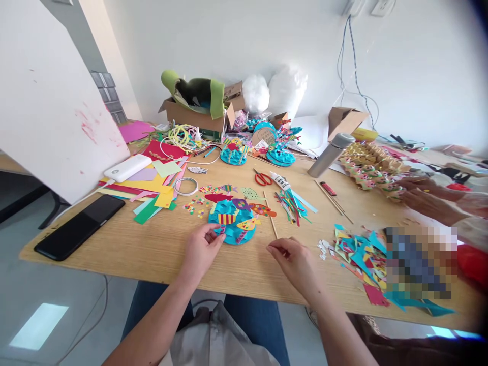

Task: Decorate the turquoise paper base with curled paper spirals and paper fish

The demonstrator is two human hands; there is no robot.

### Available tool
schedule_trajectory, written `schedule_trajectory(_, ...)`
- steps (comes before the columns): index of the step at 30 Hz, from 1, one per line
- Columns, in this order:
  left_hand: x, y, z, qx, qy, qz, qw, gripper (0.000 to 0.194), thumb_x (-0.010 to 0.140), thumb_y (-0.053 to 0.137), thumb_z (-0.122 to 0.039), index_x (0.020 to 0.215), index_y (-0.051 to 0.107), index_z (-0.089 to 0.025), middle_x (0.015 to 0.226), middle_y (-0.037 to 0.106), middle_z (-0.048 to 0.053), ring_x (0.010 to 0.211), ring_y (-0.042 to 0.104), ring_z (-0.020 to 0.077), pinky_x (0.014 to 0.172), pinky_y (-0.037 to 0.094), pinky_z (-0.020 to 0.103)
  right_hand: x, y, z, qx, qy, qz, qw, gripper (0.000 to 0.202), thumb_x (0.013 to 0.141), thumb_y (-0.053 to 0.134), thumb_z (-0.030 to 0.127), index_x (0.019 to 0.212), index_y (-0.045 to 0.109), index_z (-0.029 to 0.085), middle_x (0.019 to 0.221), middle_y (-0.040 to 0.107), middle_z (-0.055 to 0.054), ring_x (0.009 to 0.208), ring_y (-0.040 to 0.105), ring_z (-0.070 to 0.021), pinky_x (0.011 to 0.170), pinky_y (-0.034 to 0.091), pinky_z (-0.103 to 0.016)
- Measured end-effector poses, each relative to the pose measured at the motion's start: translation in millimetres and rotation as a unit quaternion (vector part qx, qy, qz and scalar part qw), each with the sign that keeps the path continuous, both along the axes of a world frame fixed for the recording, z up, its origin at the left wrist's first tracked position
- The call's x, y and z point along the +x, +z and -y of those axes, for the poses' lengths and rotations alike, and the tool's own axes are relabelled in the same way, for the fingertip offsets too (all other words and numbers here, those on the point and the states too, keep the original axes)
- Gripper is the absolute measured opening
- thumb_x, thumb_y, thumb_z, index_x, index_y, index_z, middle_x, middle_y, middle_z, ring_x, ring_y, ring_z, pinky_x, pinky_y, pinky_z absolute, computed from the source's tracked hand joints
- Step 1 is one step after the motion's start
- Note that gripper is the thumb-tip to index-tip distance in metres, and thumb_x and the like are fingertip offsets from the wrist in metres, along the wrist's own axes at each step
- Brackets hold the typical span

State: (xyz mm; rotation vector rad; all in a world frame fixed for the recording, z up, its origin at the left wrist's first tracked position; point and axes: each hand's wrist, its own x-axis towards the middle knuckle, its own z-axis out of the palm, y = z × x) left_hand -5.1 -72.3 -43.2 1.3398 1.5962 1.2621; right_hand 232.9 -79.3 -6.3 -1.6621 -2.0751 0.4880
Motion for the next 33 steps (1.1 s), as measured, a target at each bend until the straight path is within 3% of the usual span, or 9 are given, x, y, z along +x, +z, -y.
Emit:
schedule_trajectory(5, -1, -1.5, -1, 0.014, -0.014, -0.001, 1.0, 0.024, 0.075, 0.064, -0.033, 0.088, 0.071, -0.015, 0.061, 0.059, 0.0, 0.054, 0.053, 0.0115, 0.052, 0.042, 0.022, -29, -11.0, 1, 0.035, 0.046, 0.002, 0.998, 0.023, 0.091, 0.048, 0.024, 0.085, 0.07, 0.021, 0.082, 0.07, -0.006, 0.082, 0.06, -0.0215, 0.076, 0.047, -0.032)
schedule_trajectory(9, -1, -3.4, 0, 0.013, -0.012, -0.012, 1.0, 0.02, 0.075, 0.062, -0.028, 0.089, 0.07, -0.016, 0.064, 0.059, 0.0, 0.054, 0.053, 0.0117, 0.052, 0.043, 0.022, -37, -16.6, -3, 0.062, 0.042, 0.051, 0.996, 0.023, 0.092, 0.048, 0.024, 0.09, 0.07, 0.021, 0.084, 0.067, -0.008, 0.085, 0.058, -0.0242, 0.079, 0.046, -0.036)
schedule_trajectory(13, -2, -3.0, 4, 0.026, 0.036, -0.075, 0.996, 0.014, 0.072, 0.061, -0.018, 0.086, 0.061, -0.016, 0.079, 0.063, 0.003, 0.058, 0.056, 0.013, 0.06, 0.048, 0.027, -37, -18.9, -4, 0.089, 0.03, 0.062, 0.994, 0.021, 0.091, 0.049, 0.023, 0.086, 0.069, 0.022, 0.085, 0.065, -0.008, 0.087, 0.056, -0.0255, 0.08, 0.046, -0.038)
schedule_trajectory(16, -4, -2.7, 11, 0.086, 0.073, -0.158, 0.981, 0.012, 0.072, 0.058, -0.014, 0.082, 0.055, -0.018, 0.086, 0.064, 0.005, 0.072, 0.06, 0.0181, 0.07, 0.05, 0.033, -34, -20.6, -3, 0.099, 0.031, 0.045, 0.994, 0.022, 0.092, 0.049, 0.023, 0.086, 0.069, 0.022, 0.087, 0.065, -0.009, 0.088, 0.056, -0.0255, 0.08, 0.047, -0.039)
schedule_trajectory(20, -15, -5.7, 19, 0.136, 0.051, -0.238, 0.96, 0.009, 0.076, 0.056, -0.017, 0.084, 0.058, -0.02, 0.084, 0.065, 0.006, 0.083, 0.061, 0.0245, 0.074, 0.051, 0.039, -15, -19.3, -16, 0.139, 0.006, 0.029, 0.99, 0.028, 0.095, 0.044, 0.026, 0.086, 0.07, 0.021, 0.09, 0.067, -0.009, 0.089, 0.056, -0.025, 0.08, 0.046, -0.038)
schedule_trajectory(24, -28, -12.6, 27, 0.163, 0.047, -0.269, 0.948, 0.012, 0.082, 0.054, -0.026, 0.09, 0.061, -0.02, 0.091, 0.068, 0.008, 0.089, 0.063, 0.0264, 0.076, 0.053, 0.041, 14, 5.4, -69, 0.166, -0.035, 0.084, 0.982, 0.03, 0.095, 0.042, 0.029, 0.088, 0.07, 0.02, 0.091, 0.068, -0.01, 0.092, 0.058, -0.0252, 0.087, 0.044, -0.038)
schedule_trajectory(26, -32, -16.0, 29, 0.165, 0.043, -0.271, 0.947, 0.015, 0.083, 0.054, -0.03, 0.091, 0.062, -0.021, 0.092, 0.069, 0.008, 0.089, 0.064, 0.026, 0.078, 0.054, 0.041, 25, 25.5, -107, 0.128, -0.072, 0.148, 0.978, 0.031, 0.095, 0.041, 0.029, 0.094, 0.07, 0.019, 0.099, 0.068, -0.012, 0.095, 0.058, -0.025, 0.086, 0.043, -0.035)
schedule_trajectory(29, -34, -18.8, 29, 0.161, 0.043, -0.263, 0.95, 0.02, 0.084, 0.053, -0.034, 0.092, 0.065, -0.021, 0.093, 0.07, 0.009, 0.089, 0.066, 0.0254, 0.078, 0.056, 0.041, 31, 50.1, -166, 0.081, -0.07, 0.209, 0.972, 0.037, 0.097, 0.033, 0.026, 0.103, 0.067, 0.015, 0.105, 0.067, -0.014, 0.104, 0.057, -0.0232, 0.089, 0.039, -0.032)
schedule_trajectory(33, -38, -20.5, 27, 0.146, 0.052, -0.247, 0.957, 0.027, 0.083, 0.053, -0.04, 0.092, 0.069, -0.02, 0.093, 0.072, 0.011, 0.086, 0.068, 0.0252, 0.074, 0.059, 0.039, 27, 54.8, -223, 0.036, -0.089, 0.235, 0.967, 0.024, 0.092, 0.046, 0.023, 0.099, 0.066, 0.012, 0.097, 0.067, -0.014, 0.102, 0.061, -0.0251, 0.082, 0.042, -0.032)
